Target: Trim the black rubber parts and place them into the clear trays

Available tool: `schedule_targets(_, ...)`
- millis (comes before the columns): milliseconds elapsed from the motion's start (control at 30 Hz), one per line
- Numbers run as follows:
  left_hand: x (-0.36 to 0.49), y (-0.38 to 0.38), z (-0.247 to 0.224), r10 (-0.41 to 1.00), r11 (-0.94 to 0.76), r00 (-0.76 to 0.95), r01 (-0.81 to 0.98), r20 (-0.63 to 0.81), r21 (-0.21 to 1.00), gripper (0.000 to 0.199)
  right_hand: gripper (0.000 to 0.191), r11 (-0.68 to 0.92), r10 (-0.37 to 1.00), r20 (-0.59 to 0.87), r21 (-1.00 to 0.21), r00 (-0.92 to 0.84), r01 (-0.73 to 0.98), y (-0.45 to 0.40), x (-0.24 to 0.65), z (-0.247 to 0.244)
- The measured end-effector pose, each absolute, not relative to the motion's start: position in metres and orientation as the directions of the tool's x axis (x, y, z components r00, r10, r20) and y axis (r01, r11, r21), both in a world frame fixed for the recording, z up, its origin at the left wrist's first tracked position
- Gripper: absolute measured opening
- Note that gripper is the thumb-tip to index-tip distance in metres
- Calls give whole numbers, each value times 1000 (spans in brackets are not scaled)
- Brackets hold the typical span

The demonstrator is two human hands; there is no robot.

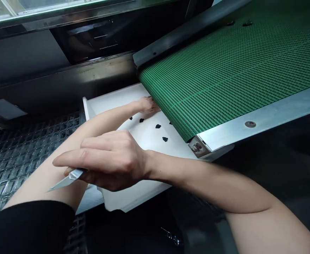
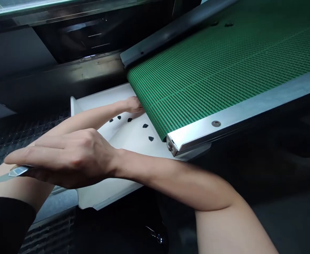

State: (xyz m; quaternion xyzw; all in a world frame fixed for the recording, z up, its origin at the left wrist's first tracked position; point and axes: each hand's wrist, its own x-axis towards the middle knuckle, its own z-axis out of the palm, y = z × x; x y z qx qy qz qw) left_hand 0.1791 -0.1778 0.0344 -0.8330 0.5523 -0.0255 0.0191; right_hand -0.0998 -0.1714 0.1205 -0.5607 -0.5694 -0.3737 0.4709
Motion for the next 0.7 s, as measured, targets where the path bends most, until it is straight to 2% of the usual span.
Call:
schedule_targets(167,163,-98,55,-843,-506,520,-853,-137,-128,70,57,-22,552,814,-199,178,980,-184,-110,143)
schedule_targets(267,138,-39,81,-755,-568,601,-799,-263,-197,71,57,-59,650,740,-177,173,982,-185,-115,149)
schedule_targets(333,119,-15,94,-692,-611,653,-757,-308,-232,72,56,-66,653,741,-152,158,986,-182,-117,147)
schedule_targets(400,101,-13,97,-713,-597,640,-768,-287,-230,70,56,-83,618,774,-113,140,990,-179,-119,142)
schedule_targets(567,68,-79,67,-914,-355,365,-931,-179,-88,75,48,-95,564,819,-62,105,994,-181,-115,134)
schedule_targets(633,64,-94,61,-935,-285,287,-958,-208,-42,76,49,-93,590,798,-88,126,992,-182,-110,134)
schedule_targets(700,66,-81,67,-905,-326,321,-945,-280,-30,76,53,-82,579,803,-112,139,990,-182,-106,136)
